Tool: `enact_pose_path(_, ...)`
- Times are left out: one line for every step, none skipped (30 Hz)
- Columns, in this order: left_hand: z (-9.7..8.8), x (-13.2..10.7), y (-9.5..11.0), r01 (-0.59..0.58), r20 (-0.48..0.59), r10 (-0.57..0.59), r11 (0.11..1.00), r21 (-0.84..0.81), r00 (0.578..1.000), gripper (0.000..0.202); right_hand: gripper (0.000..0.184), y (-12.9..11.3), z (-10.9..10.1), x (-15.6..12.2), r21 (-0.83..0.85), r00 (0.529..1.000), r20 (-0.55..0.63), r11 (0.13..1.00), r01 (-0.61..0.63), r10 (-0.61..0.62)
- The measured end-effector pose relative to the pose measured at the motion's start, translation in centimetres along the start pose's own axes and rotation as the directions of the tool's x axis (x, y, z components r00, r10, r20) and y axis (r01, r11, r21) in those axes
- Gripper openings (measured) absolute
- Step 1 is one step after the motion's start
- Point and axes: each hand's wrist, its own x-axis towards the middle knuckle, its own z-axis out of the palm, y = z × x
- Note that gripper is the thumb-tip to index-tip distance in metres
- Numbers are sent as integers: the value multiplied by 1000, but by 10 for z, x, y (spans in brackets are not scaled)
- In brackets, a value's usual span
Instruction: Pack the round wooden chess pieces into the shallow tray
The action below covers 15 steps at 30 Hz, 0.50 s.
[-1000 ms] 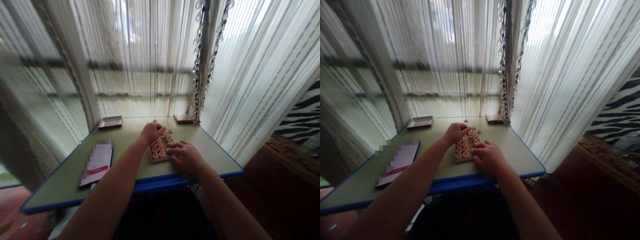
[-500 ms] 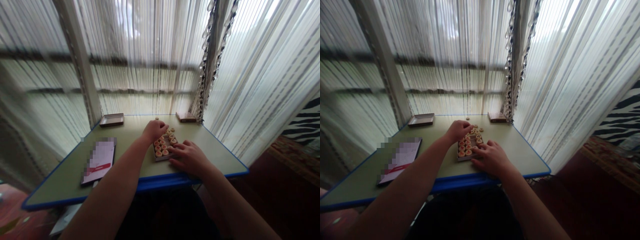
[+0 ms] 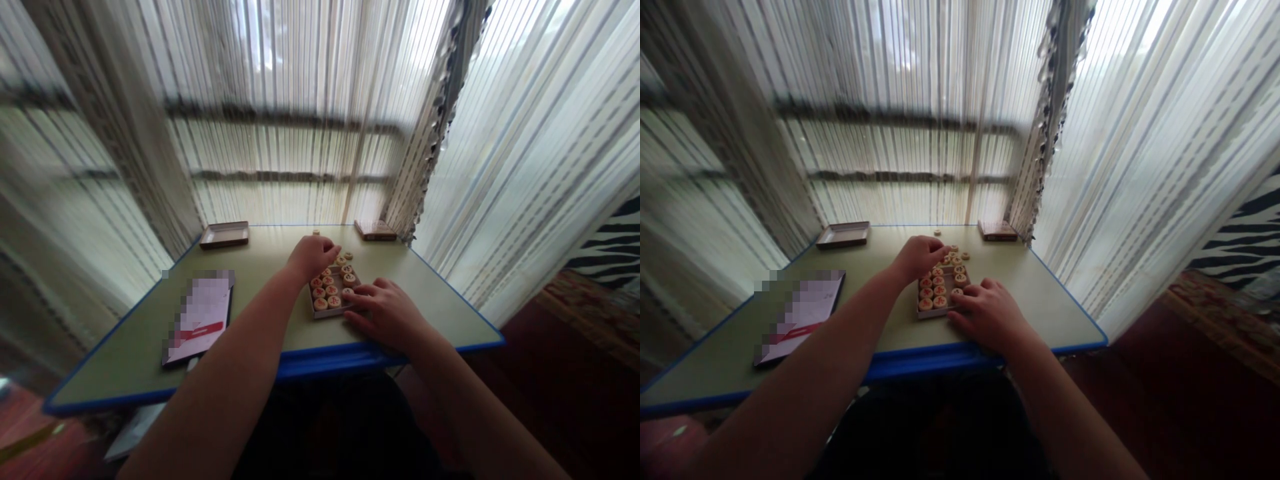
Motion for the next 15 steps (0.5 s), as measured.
enact_pose_path(0,0,0,1,-1,-1,1000,-1,1000,37,35,0,0,0,-3,1000,5,1000,-1,1)
enact_pose_path(0,0,-1,2,-2,-2,1000,-1,1000,36,34,0,0,0,-5,1000,9,1000,-2,2)
enact_pose_path(0,0,-1,2,0,-2,1000,-1,1000,36,34,0,0,0,-6,1000,11,1000,-1,1)
enact_pose_path(0,0,-2,2,2,-2,1000,0,1000,36,34,-1,0,0,-5,1000,13,1000,0,0)
enact_pose_path(0,0,-2,1,4,-1,1000,3,1000,36,33,-1,0,0,-6,1000,14,1000,1,-1)
enact_pose_path(1,0,-3,1,7,-1,1000,7,1000,36,33,-1,0,0,-7,1000,12,1000,2,-2)
enact_pose_path(1,0,-3,2,10,-2,1000,13,1000,36,32,-1,-1,0,-11,1000,8,1000,1,-1)
enact_pose_path(1,1,-3,3,12,-3,1000,19,1000,36,32,-1,-1,0,-16,1000,-1,1000,-4,4)
enact_pose_path(1,1,-3,4,13,-5,1000,24,1000,36,32,-1,-1,-1,-21,1000,-13,1000,-13,12)
enact_pose_path(1,1,-3,5,13,-5,1000,27,1000,37,32,-1,-2,-1,-25,1000,-23,999,-21,21)
enact_pose_path(1,1,-3,5,15,-6,1000,29,1000,37,32,-1,-2,-1,-27,999,-32,999,-30,29)
enact_pose_path(1,1,-3,6,16,-7,1000,30,1000,37,32,-1,-2,-1,-26,999,-36,999,-37,36)
enact_pose_path(1,1,-3,8,17,-9,999,31,1000,37,32,-1,-2,-2,-23,999,-37,999,-41,40)
enact_pose_path(1,1,-3,10,18,-10,999,32,1000,37,33,-1,-2,-2,-20,999,-35,999,-43,42)
enact_pose_path(1,1,-3,11,19,-12,999,35,1000,37,33,-1,-2,-2,-19,999,-34,999,-43,43)
